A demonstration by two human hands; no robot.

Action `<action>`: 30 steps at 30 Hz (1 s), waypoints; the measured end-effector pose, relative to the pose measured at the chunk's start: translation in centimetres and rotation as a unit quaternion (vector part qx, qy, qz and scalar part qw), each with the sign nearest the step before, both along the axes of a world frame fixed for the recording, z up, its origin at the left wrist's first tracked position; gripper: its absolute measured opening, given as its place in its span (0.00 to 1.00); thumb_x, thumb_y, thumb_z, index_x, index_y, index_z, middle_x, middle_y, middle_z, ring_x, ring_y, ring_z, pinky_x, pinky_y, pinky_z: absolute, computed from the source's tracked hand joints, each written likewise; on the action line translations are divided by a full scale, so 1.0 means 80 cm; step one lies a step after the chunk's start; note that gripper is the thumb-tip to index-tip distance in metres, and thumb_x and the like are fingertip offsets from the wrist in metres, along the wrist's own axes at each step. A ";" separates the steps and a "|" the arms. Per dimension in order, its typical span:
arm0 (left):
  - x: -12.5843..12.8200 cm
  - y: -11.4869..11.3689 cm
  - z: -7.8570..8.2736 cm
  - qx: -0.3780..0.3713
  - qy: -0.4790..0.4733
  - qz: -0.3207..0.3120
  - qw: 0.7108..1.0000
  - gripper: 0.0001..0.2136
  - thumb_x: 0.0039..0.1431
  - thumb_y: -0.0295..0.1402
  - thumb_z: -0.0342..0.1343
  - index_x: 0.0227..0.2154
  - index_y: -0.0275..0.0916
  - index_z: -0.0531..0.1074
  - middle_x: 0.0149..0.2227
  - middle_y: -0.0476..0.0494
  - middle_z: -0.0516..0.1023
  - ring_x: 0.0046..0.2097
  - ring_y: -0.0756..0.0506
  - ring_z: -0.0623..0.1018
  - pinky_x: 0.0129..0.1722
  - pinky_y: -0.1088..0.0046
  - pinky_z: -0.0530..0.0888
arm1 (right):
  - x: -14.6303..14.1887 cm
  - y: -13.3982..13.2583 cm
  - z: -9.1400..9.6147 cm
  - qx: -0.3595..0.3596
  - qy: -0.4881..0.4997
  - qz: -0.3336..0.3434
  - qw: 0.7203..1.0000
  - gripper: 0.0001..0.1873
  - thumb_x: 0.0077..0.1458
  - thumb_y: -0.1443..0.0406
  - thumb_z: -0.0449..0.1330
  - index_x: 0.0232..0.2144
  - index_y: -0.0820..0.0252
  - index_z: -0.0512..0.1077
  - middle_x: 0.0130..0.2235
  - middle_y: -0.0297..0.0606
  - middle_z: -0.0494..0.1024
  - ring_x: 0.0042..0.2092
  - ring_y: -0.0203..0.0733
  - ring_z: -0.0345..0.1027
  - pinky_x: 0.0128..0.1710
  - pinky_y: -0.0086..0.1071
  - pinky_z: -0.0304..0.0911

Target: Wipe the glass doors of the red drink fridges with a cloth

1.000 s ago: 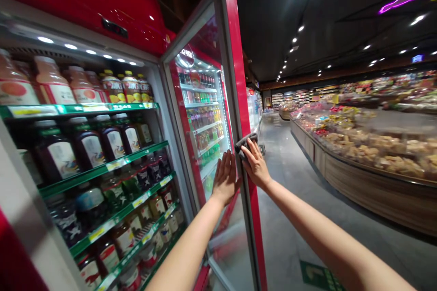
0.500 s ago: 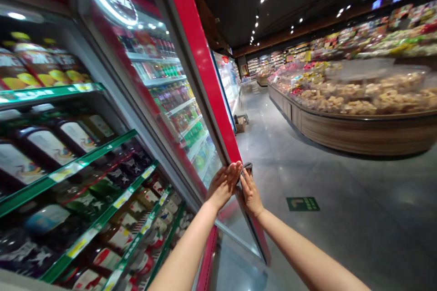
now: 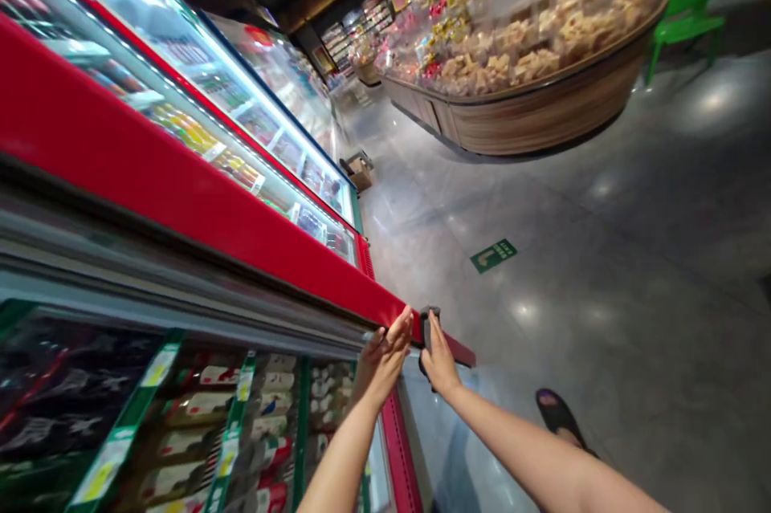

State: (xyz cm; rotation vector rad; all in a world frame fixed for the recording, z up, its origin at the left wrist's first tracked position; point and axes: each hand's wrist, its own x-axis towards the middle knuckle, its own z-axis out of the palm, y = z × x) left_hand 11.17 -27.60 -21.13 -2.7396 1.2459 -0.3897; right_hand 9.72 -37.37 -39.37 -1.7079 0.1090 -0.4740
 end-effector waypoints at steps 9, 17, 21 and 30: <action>0.012 -0.018 -0.021 0.021 -0.028 0.018 0.999 0.39 0.57 0.16 0.33 0.72 0.42 0.37 0.67 0.43 0.64 0.66 0.52 0.66 0.55 0.69 0.77 | -0.001 0.004 -0.057 0.036 0.066 -0.006 0.997 0.51 0.49 0.76 0.48 0.73 0.50 0.39 0.73 0.40 0.48 0.73 0.47 0.39 0.71 0.52 0.44; 0.094 -0.053 0.012 0.248 -0.205 -0.028 0.947 0.31 0.56 0.23 0.45 0.65 0.42 0.64 0.71 0.49 0.55 0.70 0.50 0.54 0.59 0.69 0.72 | 0.094 -0.040 0.047 0.019 -0.027 0.048 0.998 0.47 0.50 0.76 0.49 0.72 0.52 0.47 0.72 0.39 0.53 0.73 0.44 0.42 0.71 0.49 0.46; 0.140 -0.047 0.067 0.250 -0.261 -0.041 0.932 0.28 0.62 0.30 0.49 0.66 0.38 0.62 0.73 0.47 0.48 0.72 0.46 0.54 0.68 0.68 0.61 | 0.163 -0.058 0.127 0.017 -0.101 0.089 0.991 0.45 0.51 0.74 0.50 0.71 0.53 0.50 0.71 0.40 0.55 0.72 0.44 0.44 0.71 0.50 0.47; 0.207 -0.041 0.265 0.022 -0.341 0.044 0.939 0.31 0.70 0.31 0.46 0.72 0.35 0.43 0.73 0.45 0.49 0.74 0.46 0.43 0.73 0.65 0.46 | 0.291 -0.076 0.370 -0.034 -0.296 0.131 0.946 0.48 0.49 0.75 0.49 0.72 0.53 0.46 0.73 0.38 0.50 0.73 0.44 0.41 0.72 0.51 0.45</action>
